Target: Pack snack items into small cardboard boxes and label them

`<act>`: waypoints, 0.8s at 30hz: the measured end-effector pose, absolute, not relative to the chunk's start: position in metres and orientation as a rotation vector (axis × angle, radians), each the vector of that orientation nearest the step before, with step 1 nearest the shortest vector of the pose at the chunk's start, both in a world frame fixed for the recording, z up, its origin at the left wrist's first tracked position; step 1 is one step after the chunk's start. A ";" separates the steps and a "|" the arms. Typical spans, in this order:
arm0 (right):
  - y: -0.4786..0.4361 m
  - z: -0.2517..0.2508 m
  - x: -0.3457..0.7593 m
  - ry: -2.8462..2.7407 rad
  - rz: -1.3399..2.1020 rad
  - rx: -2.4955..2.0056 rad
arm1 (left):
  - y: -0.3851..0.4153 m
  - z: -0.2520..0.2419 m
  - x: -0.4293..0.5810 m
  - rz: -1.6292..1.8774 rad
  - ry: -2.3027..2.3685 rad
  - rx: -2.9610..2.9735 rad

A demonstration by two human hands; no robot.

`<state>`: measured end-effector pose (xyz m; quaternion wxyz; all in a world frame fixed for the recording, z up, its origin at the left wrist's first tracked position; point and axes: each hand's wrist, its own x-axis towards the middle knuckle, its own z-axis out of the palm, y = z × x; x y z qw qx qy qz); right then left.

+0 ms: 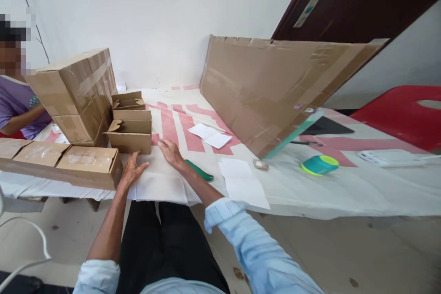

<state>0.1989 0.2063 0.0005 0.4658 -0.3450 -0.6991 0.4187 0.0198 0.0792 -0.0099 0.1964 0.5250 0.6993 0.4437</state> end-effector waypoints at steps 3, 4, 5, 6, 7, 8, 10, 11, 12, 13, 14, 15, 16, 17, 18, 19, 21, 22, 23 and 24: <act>0.195 -0.019 0.236 -1.796 0.888 -0.902 | 0.102 -0.006 0.013 1.249 1.981 1.432; 0.192 -0.025 0.249 -1.826 0.819 -0.914 | 0.109 -0.005 0.012 1.253 1.991 1.417; 0.189 -0.030 0.261 -1.862 0.736 -0.926 | 0.115 -0.005 0.011 1.256 2.002 1.401; 0.187 -0.035 0.272 -1.893 0.663 -0.939 | 0.121 -0.004 0.011 1.258 2.017 1.381; 0.185 -0.040 0.282 -1.931 0.582 -0.956 | 0.126 -0.003 0.011 1.260 2.034 1.357; 0.183 -0.045 0.291 -1.969 0.509 -0.977 | 0.132 -0.003 0.010 1.260 2.052 1.329; 0.181 -0.055 0.305 -2.044 0.386 -1.023 | 0.142 -0.001 0.010 1.261 2.087 1.272; 0.180 -0.060 0.310 -2.075 0.334 -1.045 | 0.147 0.000 0.009 1.261 2.102 1.244; 0.179 -0.065 0.314 -2.094 0.302 -1.063 | 0.152 0.001 0.008 1.263 2.112 1.220; 0.178 -0.069 0.316 -2.102 0.281 -1.075 | 0.156 0.002 0.007 1.265 2.119 1.201; 0.176 -0.073 0.318 -2.104 0.266 -1.084 | 0.161 0.003 0.006 1.267 2.124 1.185; 0.175 -0.076 0.318 -2.101 0.253 -1.092 | 0.165 0.005 0.004 1.269 2.125 1.174; 0.174 -0.078 0.319 -2.095 0.240 -1.101 | 0.169 0.006 0.002 1.271 2.124 1.169; 0.172 -0.080 0.318 -2.090 0.228 -1.109 | 0.172 0.008 0.001 1.272 2.120 1.168; 0.171 -0.081 0.318 -2.085 0.217 -1.116 | 0.176 0.010 -0.001 1.272 2.115 1.171; 0.170 -0.082 0.318 -2.082 0.207 -1.121 | 0.179 0.012 -0.002 1.272 2.109 1.175; 0.168 -0.083 0.318 -2.078 0.197 -1.124 | 0.186 0.016 -0.003 1.274 2.093 1.193; 0.167 -0.082 0.318 -2.076 0.197 -1.123 | 0.189 0.018 -0.003 1.275 2.084 1.204; 0.167 -0.082 0.318 -2.074 0.199 -1.123 | 0.192 0.020 -0.004 1.279 2.074 1.217; 0.167 -0.082 0.318 -2.072 0.204 -1.123 | 0.195 0.021 -0.004 1.284 2.064 1.232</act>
